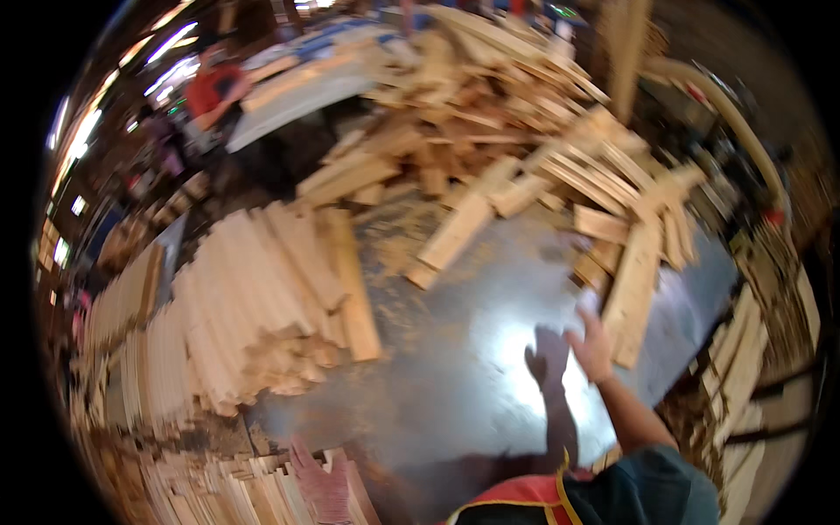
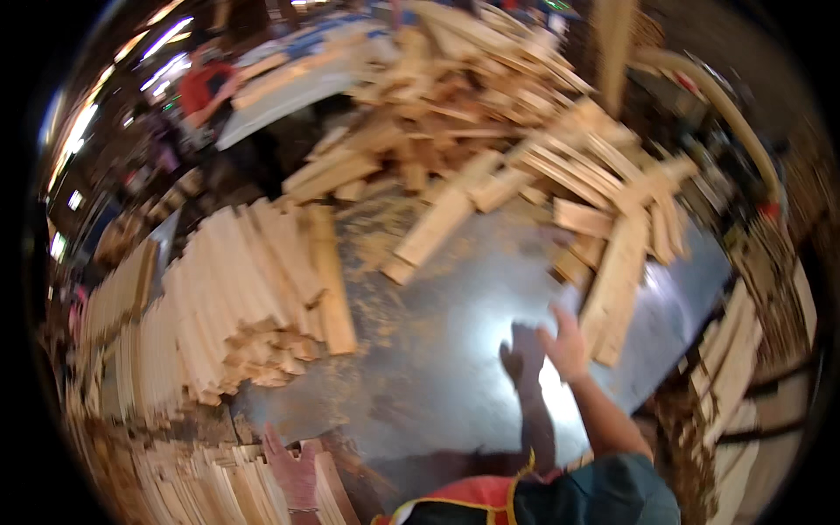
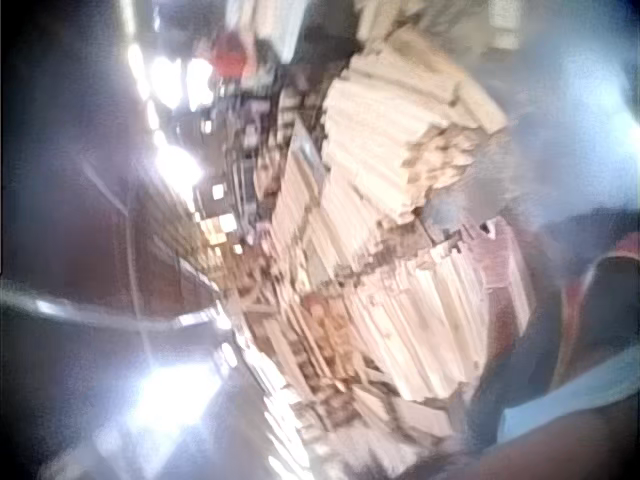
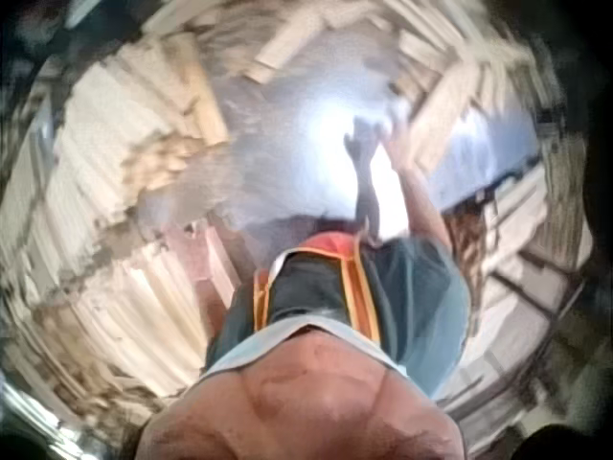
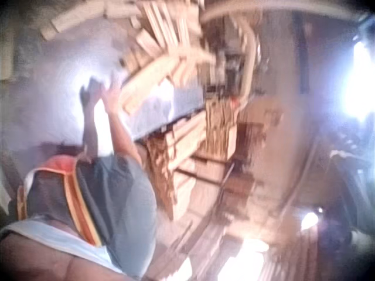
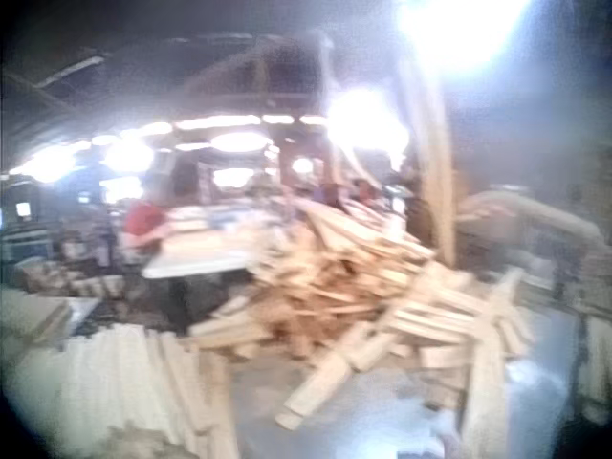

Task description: The person rapidly picks up wooden planks from a large pile on a metal table and stacks them into a neat pile. The person uses both hands to quickly sort and arrange the wood pieces.

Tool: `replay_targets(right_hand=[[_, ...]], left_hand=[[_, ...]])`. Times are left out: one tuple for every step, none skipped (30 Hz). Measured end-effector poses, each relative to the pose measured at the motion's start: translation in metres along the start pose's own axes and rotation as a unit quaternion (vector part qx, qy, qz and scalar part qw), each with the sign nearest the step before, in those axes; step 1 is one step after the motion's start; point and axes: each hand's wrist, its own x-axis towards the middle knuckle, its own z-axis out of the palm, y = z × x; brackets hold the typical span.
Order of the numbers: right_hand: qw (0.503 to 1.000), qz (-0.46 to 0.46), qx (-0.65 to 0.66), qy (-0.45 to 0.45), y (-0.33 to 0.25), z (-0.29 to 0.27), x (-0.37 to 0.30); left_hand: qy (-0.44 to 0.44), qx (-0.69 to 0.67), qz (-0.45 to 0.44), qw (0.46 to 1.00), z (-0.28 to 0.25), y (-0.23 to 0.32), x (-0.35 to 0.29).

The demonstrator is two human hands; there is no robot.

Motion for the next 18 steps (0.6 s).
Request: replay_targets(right_hand=[[0.998, 0.042, -0.014, 0.034, 0.016, -0.025, 0.020], [0.988, 0.081, -0.061, 0.120, 0.047, -0.036, 0.034], [0.977, 0.084, -0.068, 0.182, 0.083, -0.048, 0.048], [0.951, 0.227, -0.051, 0.202, 0.104, -0.061, 0.066], [0.941, 0.280, -0.032, 0.188, 0.119, -0.066, 0.079], [0.926, 0.332, -0.012, 0.176, 0.134, -0.074, 0.088], [0.912, 0.378, 0.010, 0.160, 0.144, -0.078, 0.100], [0.914, 0.376, -0.023, 0.154, 0.148, -0.078, 0.110], [0.915, 0.372, -0.057, 0.147, 0.150, -0.078, 0.119], [0.916, 0.367, -0.090, 0.139, 0.156, -0.077, 0.127], [0.914, 0.370, -0.073, 0.151, 0.168, -0.079, 0.133], [0.912, 0.373, -0.056, 0.162, 0.188, -0.082, 0.137], [0.909, 0.376, -0.037, 0.175, 0.211, -0.085, 0.142], [0.875, 0.369, 0.236, 0.205, 0.240, -0.086, 0.147], [0.884, 0.349, 0.252, 0.182, 0.238, -0.078, 0.153], [0.892, 0.329, 0.267, 0.160, 0.234, -0.070, 0.155], [0.899, 0.303, 0.287, 0.133, 0.228, -0.056, 0.160], [0.878, 0.300, 0.362, 0.088, 0.227, -0.050, 0.150]], left_hand=[[-0.007, 0.075, 0.054, 0.996, 0.024, -0.001, -0.018], [-0.009, 0.144, 0.111, 0.983, 0.058, -0.004, -0.033], [-0.009, 0.211, 0.163, 0.964, 0.076, -0.002, -0.052], [-0.079, 0.106, 0.097, 0.986, 0.073, 0.041, -0.068], [-0.114, 0.093, 0.077, 0.986, 0.073, 0.072, -0.087], [-0.149, 0.078, 0.059, 0.984, 0.074, 0.101, -0.101], [-0.180, 0.063, 0.033, 0.981, 0.077, 0.123, -0.117], [-0.184, 0.070, 0.054, 0.979, 0.084, 0.134, -0.131], [-0.189, 0.077, 0.072, 0.976, 0.096, 0.143, -0.143], [-0.193, 0.084, 0.091, 0.973, 0.103, 0.153, -0.152], [-0.201, 0.083, 0.116, 0.969, 0.099, 0.166, -0.161], [-0.209, 0.081, 0.140, 0.964, 0.092, 0.181, -0.168], [-0.215, 0.077, 0.166, 0.959, 0.088, 0.193, -0.169], [-0.220, 0.063, 0.175, 0.958, 0.089, 0.201, -0.169], [-0.225, 0.052, 0.174, 0.957, 0.090, 0.203, -0.170], [-0.231, 0.041, 0.173, 0.957, 0.089, 0.202, -0.175], [-0.228, 0.060, 0.199, 0.951, 0.099, 0.195, -0.180], [-0.225, 0.079, 0.226, 0.945, 0.118, 0.183, -0.183]])
